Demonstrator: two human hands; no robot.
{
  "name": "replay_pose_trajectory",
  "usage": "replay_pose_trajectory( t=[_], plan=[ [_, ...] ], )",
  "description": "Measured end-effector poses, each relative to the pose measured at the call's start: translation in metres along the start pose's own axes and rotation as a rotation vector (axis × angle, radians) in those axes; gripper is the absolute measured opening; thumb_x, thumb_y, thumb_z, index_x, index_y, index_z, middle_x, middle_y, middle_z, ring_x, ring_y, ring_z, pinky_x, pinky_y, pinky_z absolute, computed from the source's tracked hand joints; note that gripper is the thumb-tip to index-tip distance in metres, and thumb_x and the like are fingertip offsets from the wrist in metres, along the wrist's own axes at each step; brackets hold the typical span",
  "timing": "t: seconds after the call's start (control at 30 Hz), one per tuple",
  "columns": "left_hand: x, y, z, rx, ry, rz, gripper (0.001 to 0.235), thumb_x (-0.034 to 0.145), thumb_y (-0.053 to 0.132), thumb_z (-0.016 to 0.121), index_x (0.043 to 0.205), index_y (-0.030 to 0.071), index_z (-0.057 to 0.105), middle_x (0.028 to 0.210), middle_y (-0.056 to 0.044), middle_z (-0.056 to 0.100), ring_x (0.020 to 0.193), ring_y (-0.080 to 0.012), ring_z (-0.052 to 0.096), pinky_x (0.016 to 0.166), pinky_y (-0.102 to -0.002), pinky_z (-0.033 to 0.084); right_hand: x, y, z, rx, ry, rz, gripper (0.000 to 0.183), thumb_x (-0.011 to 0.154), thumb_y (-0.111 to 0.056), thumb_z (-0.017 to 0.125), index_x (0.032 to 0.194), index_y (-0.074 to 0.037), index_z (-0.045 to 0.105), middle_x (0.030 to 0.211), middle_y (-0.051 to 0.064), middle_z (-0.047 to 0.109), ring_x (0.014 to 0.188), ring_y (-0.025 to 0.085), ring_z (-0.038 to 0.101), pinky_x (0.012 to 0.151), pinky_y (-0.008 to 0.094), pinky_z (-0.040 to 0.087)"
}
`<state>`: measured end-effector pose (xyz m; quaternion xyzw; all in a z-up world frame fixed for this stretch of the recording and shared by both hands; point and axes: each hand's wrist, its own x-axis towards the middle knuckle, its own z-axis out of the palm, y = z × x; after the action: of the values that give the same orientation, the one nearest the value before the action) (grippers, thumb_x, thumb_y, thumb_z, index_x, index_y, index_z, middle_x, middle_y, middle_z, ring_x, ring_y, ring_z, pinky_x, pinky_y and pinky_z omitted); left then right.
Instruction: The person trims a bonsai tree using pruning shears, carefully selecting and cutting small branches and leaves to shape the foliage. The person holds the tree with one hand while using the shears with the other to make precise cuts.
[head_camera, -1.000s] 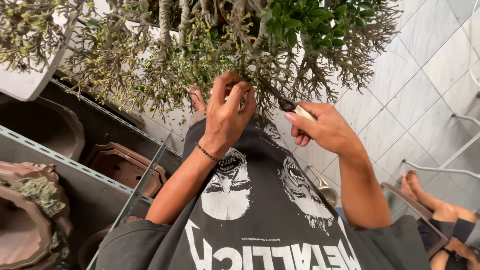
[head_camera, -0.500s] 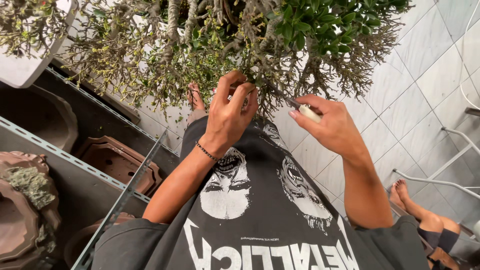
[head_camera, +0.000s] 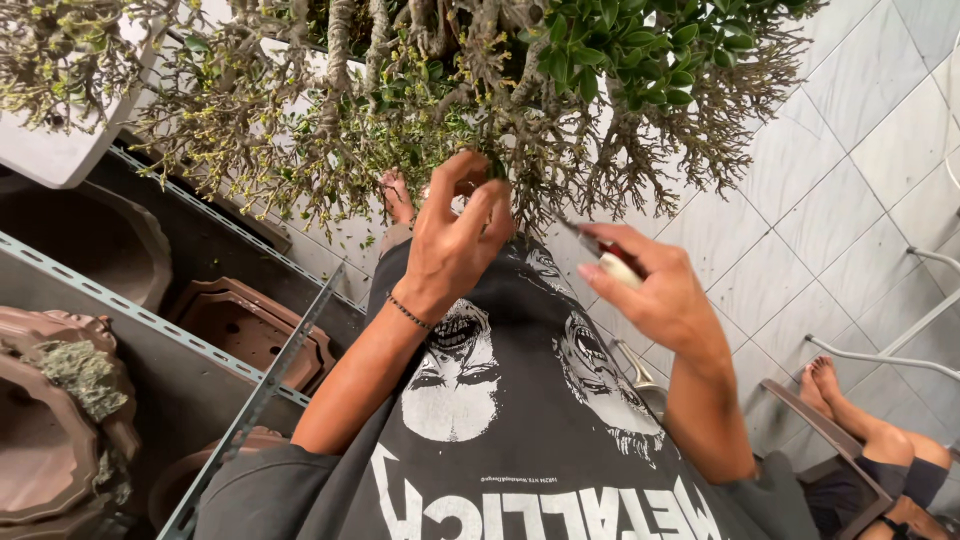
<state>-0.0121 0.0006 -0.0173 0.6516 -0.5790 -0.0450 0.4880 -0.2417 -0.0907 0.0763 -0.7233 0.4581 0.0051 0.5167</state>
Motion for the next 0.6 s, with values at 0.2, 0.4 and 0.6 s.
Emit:
replay_pose_trajectory(
  t=[0.2,0.4,0.6],
  plan=[
    [-0.055,0.002,-0.013,-0.409,-0.063,-0.61,0.014,0.105,0.017,0.065,0.107,0.003,0.062,0.094,-0.018,0.07,0.072,-0.0271,0.073,0.054,-0.035,0.061,-0.02,0.016,0.021,0.043,0.154,0.128,0.046,0.085,-0.032,0.083,0.129,-0.021,0.076,0.091,0.014,0.079,0.076,0.024,0.073,0.077,0.04,0.061],
    [0.008,0.019,-0.011,-1.291,0.038,-1.227,0.075,0.099,0.025,0.072,0.147,-0.02,0.035,0.138,-0.037,0.055,0.117,-0.0425,0.07,0.085,-0.047,0.069,-0.016,-0.011,0.01,-0.367,0.382,-0.158,0.047,0.088,-0.018,0.086,0.133,-0.009,0.076,0.082,0.012,0.066,0.066,0.022,0.064,0.059,0.036,0.057],
    [-0.001,0.012,0.013,-1.153,0.277,-1.158,0.045,0.089,-0.001,0.082,0.126,-0.016,0.061,0.104,-0.023,0.068,0.087,-0.0296,0.076,0.078,-0.043,0.072,0.001,-0.024,-0.015,-0.896,0.421,-0.384,0.055,0.083,-0.029,0.085,0.136,-0.017,0.078,0.087,0.01,0.06,0.076,0.027,0.068,0.067,0.042,0.059]
  ],
)
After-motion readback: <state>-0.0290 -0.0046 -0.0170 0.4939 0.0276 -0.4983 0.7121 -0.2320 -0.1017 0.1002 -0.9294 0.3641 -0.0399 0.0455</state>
